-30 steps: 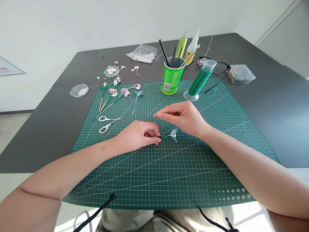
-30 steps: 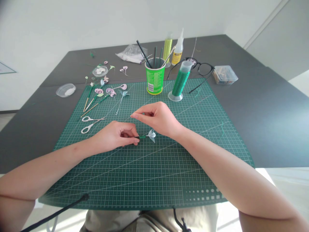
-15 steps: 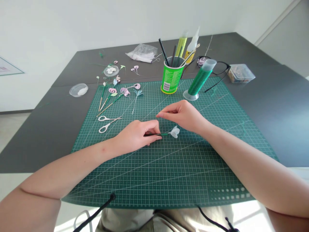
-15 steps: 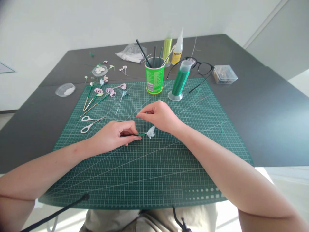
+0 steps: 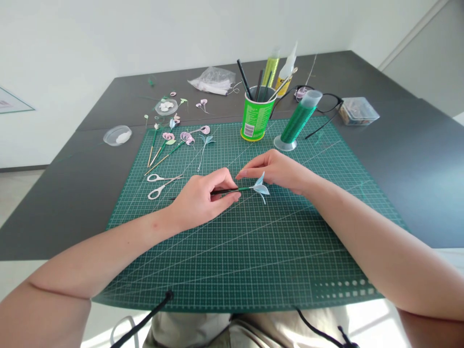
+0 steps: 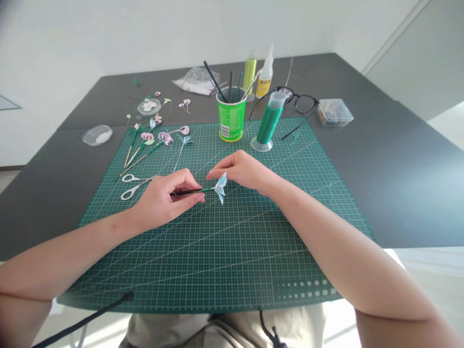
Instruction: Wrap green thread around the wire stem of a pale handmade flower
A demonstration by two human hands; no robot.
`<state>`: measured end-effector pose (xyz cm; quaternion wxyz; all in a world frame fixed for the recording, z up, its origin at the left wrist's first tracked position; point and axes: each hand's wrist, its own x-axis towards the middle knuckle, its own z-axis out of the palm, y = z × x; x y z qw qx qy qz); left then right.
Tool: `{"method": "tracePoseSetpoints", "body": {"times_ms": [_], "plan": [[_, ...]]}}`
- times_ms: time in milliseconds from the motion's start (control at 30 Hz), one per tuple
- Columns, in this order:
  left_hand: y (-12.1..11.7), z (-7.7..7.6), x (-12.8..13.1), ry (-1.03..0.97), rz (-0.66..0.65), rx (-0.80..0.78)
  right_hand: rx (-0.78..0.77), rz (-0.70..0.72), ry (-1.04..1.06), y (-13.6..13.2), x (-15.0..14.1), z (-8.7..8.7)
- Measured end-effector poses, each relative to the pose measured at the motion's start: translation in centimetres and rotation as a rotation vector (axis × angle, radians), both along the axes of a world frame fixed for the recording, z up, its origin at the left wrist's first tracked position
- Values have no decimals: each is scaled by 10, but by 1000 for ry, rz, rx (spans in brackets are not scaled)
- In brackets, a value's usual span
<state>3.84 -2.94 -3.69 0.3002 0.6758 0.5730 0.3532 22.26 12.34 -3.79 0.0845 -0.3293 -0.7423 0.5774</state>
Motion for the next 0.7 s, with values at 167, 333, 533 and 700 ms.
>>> {"method": "tracePoseSetpoints", "body": {"times_ms": [167,333,533,700], "plan": [[-1,0,0,50,3,45,-6,25,11,0,0,1],[-1,-3,0,55,45,64,-34,68,44,1,-1,-2],[6,-1,1,-208,206,-8,42,88,17,2,1,-3],[13,0,-4,-270,284,-86,104,128,-41,1,2,-1]]}}
